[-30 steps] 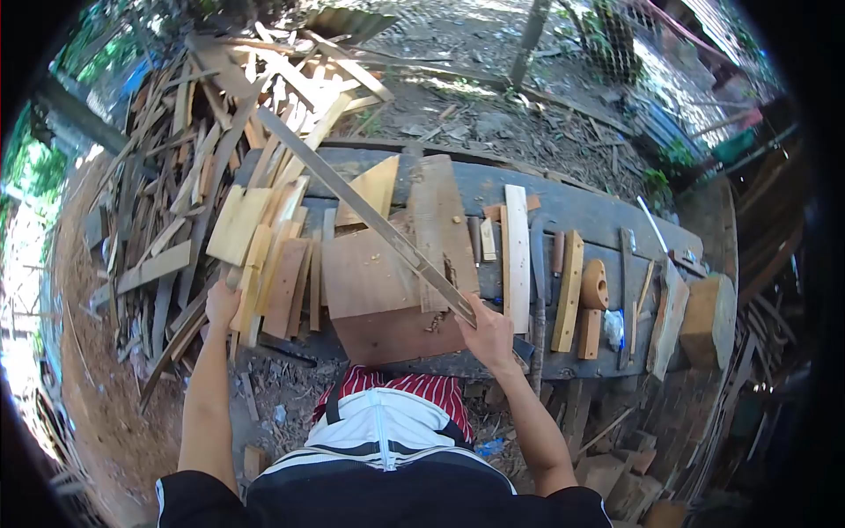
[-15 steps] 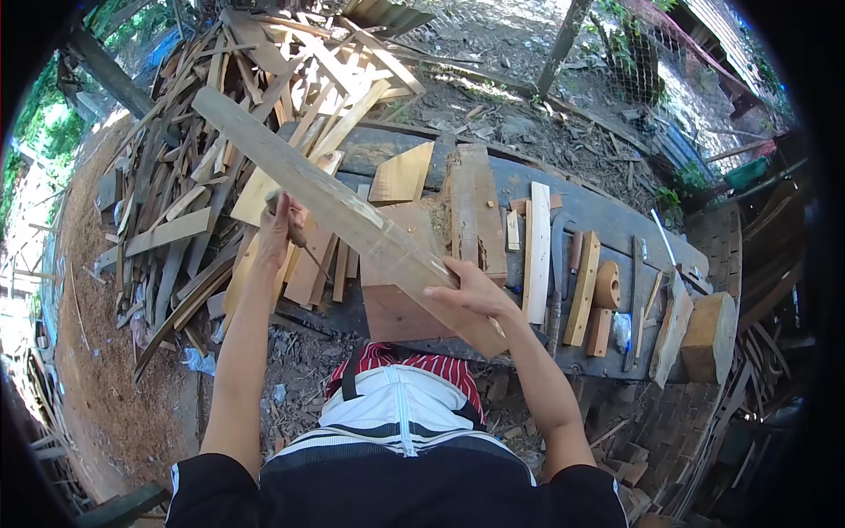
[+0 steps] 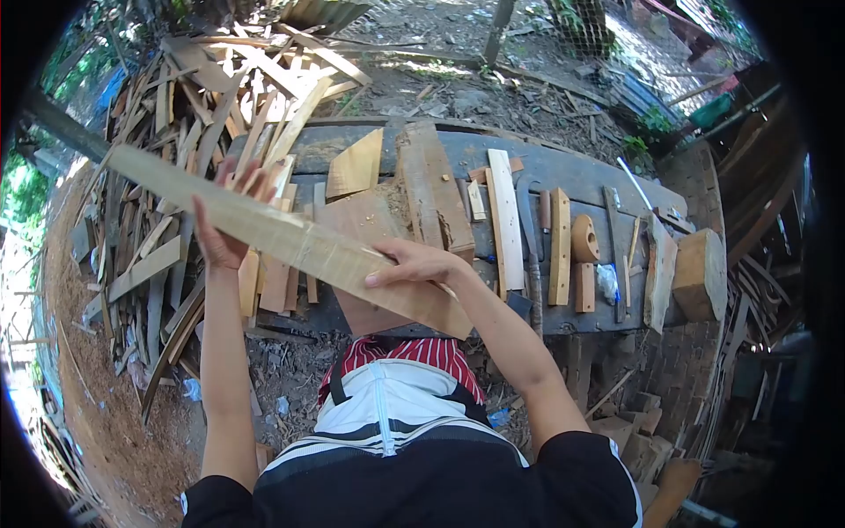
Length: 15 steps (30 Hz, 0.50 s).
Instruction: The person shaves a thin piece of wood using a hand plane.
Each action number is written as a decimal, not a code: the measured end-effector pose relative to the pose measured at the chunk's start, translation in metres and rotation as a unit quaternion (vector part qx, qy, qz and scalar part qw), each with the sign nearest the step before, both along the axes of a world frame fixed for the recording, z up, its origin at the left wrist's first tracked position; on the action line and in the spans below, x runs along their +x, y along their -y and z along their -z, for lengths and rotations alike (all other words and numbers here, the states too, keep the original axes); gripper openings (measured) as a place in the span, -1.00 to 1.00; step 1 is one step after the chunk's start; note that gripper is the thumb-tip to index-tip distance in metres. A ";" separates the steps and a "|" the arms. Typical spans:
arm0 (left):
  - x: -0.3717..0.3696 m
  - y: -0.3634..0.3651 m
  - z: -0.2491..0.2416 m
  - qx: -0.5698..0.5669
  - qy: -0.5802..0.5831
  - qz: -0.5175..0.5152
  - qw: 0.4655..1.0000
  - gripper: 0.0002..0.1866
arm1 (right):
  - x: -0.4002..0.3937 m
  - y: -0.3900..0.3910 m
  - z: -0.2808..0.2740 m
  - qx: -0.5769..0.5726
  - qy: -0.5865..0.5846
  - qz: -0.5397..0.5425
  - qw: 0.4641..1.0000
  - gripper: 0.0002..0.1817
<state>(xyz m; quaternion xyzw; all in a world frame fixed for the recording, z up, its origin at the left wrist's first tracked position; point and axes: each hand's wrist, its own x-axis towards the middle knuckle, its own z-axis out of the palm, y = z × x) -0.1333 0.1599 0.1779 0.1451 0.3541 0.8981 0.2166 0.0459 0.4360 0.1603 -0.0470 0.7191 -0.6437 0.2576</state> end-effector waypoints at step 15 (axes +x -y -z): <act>0.025 -0.012 -0.110 0.010 -0.096 -0.293 0.951 -0.63 | 0.135 -0.145 0.187 0.137 0.068 0.660 0.735 -0.82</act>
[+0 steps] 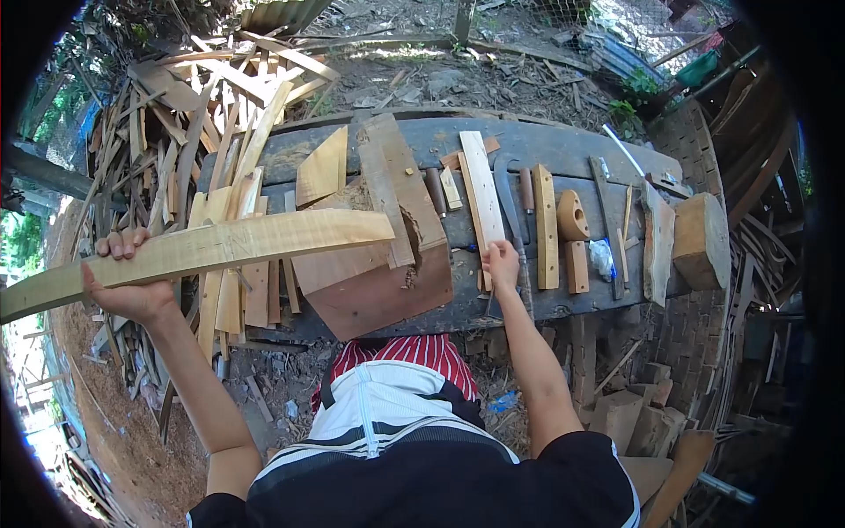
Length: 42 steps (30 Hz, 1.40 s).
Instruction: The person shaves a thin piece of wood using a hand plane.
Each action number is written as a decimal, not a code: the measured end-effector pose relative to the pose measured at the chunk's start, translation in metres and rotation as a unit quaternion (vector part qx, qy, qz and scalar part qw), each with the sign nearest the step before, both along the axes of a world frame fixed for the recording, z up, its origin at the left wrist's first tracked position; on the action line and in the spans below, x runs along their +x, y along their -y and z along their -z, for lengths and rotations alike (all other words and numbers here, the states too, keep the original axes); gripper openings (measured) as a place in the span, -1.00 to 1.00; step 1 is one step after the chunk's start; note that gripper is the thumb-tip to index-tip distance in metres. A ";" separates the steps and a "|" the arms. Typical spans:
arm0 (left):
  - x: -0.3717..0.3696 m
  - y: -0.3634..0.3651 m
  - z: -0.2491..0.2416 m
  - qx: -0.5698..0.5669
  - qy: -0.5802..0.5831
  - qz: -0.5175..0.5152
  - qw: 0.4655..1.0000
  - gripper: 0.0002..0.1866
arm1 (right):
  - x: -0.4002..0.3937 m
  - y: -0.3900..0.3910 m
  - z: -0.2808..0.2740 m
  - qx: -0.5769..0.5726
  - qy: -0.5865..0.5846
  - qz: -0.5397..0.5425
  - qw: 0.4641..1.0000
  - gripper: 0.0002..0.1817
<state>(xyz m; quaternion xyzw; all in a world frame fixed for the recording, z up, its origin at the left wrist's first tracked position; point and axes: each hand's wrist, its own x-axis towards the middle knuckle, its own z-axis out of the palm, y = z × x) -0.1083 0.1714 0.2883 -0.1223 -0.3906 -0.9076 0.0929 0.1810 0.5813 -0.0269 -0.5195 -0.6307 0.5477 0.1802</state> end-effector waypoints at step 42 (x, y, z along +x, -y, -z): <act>0.029 -0.095 -0.039 -0.144 -0.020 -0.338 0.930 -0.48 | -0.014 0.057 -0.127 0.314 -0.111 -0.318 0.887 -0.45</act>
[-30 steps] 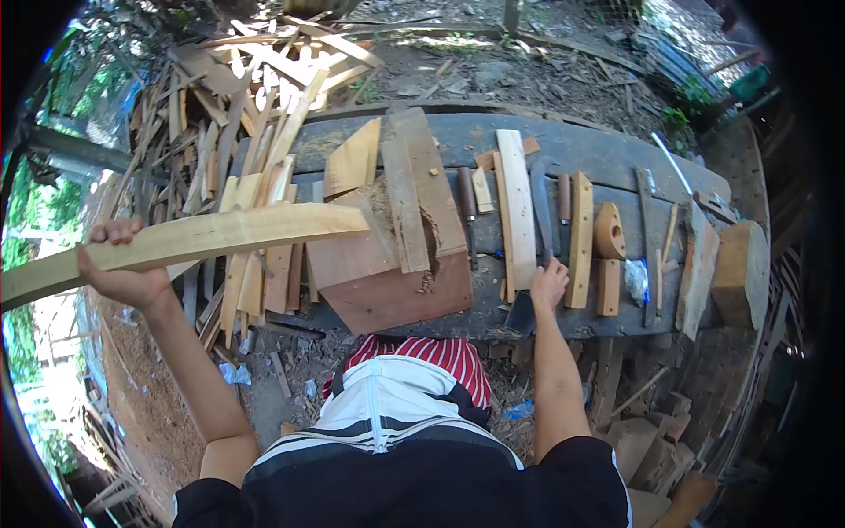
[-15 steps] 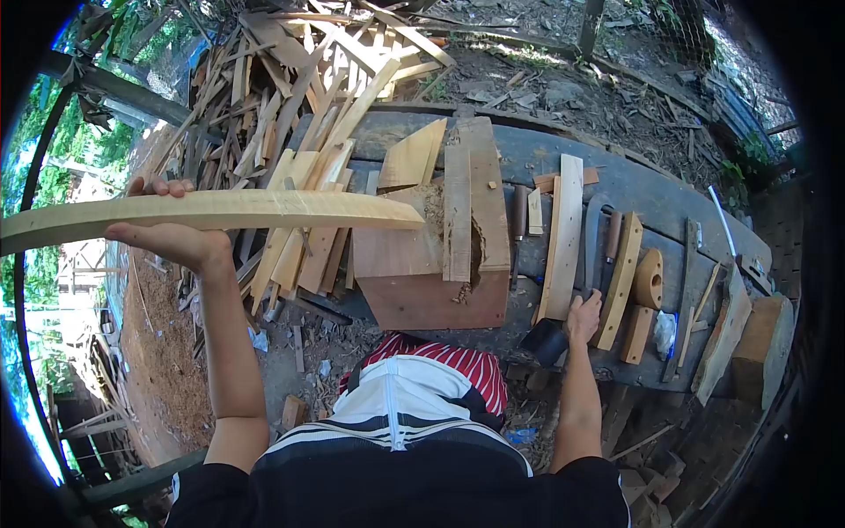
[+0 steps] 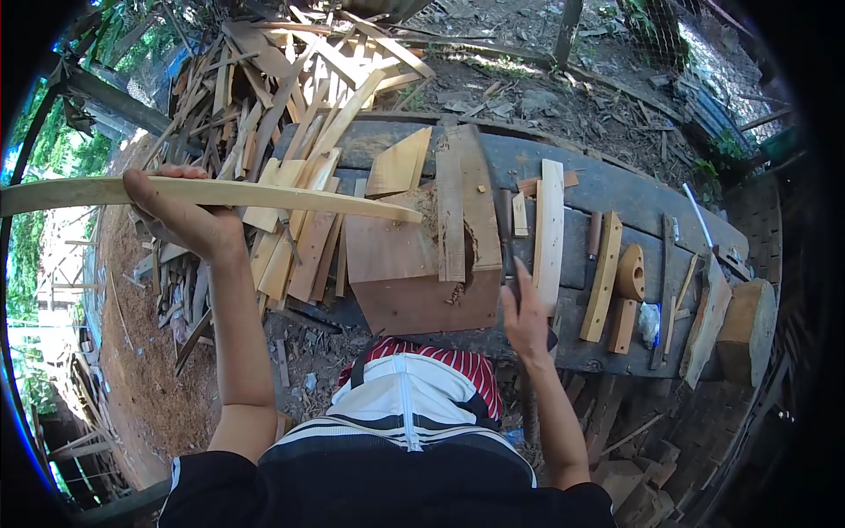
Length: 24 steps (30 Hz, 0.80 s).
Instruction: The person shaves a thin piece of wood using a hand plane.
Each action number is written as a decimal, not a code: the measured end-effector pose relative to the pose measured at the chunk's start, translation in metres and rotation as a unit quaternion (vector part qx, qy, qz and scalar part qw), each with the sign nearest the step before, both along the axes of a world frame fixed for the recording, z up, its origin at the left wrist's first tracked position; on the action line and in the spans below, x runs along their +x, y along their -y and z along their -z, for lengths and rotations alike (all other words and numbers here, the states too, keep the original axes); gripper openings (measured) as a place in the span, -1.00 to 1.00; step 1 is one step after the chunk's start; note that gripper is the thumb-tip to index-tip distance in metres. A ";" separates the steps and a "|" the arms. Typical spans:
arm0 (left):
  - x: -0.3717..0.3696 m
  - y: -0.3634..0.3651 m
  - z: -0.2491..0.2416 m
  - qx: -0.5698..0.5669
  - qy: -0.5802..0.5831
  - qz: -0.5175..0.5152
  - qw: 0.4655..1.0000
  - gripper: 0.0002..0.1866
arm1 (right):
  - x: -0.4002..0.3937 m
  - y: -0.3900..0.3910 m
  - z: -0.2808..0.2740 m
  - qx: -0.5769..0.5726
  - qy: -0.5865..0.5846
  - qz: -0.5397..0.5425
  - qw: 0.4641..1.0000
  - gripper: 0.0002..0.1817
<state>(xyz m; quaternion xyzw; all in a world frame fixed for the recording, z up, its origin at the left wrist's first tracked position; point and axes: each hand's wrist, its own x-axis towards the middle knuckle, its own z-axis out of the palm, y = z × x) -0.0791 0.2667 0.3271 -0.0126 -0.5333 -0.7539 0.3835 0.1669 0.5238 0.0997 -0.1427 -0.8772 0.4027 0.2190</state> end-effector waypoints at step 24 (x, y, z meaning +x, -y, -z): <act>0.007 0.010 0.008 -0.022 -0.026 0.078 0.996 -0.51 | -0.058 0.106 -0.122 -0.052 0.078 -0.240 0.966 -0.38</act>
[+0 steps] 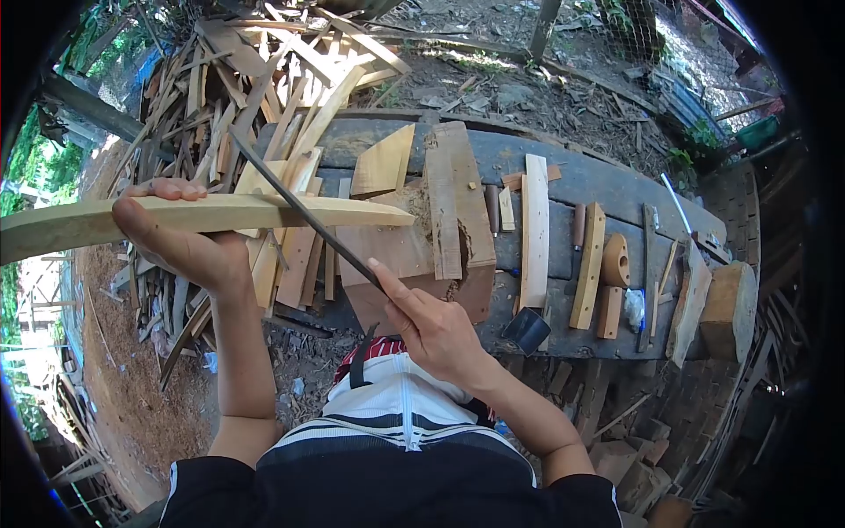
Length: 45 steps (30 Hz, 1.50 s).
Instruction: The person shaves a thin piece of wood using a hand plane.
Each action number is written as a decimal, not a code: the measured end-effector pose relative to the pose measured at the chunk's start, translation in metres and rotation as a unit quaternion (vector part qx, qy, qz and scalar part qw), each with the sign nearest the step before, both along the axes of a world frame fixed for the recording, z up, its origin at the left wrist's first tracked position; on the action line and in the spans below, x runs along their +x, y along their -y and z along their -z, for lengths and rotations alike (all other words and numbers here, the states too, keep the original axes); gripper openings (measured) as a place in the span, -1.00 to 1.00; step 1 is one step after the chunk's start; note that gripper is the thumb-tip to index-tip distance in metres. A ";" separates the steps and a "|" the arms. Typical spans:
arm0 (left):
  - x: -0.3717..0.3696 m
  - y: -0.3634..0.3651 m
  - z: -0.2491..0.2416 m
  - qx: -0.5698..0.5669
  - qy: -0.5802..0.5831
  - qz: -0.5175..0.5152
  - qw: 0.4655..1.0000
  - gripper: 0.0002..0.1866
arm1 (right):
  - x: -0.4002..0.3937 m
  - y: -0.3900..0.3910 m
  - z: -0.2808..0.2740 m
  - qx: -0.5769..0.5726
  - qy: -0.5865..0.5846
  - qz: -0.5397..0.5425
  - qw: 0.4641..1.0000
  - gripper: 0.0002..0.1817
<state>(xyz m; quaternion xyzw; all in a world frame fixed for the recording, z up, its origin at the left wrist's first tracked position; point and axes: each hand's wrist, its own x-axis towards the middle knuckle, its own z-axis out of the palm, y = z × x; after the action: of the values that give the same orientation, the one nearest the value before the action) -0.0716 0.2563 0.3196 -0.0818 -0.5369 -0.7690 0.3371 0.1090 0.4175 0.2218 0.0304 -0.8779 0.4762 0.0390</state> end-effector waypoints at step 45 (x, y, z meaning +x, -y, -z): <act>-0.007 -0.006 -0.012 0.039 0.032 -0.019 0.999 -0.50 | -0.018 0.010 -0.033 0.063 -0.039 0.016 0.997 -0.37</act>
<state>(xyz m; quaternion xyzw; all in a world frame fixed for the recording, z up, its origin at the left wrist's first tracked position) -0.0789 0.2627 0.3316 -0.0334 -0.5183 -0.7854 0.3367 0.0910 0.4077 0.2548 0.0372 -0.9044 0.4177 0.0793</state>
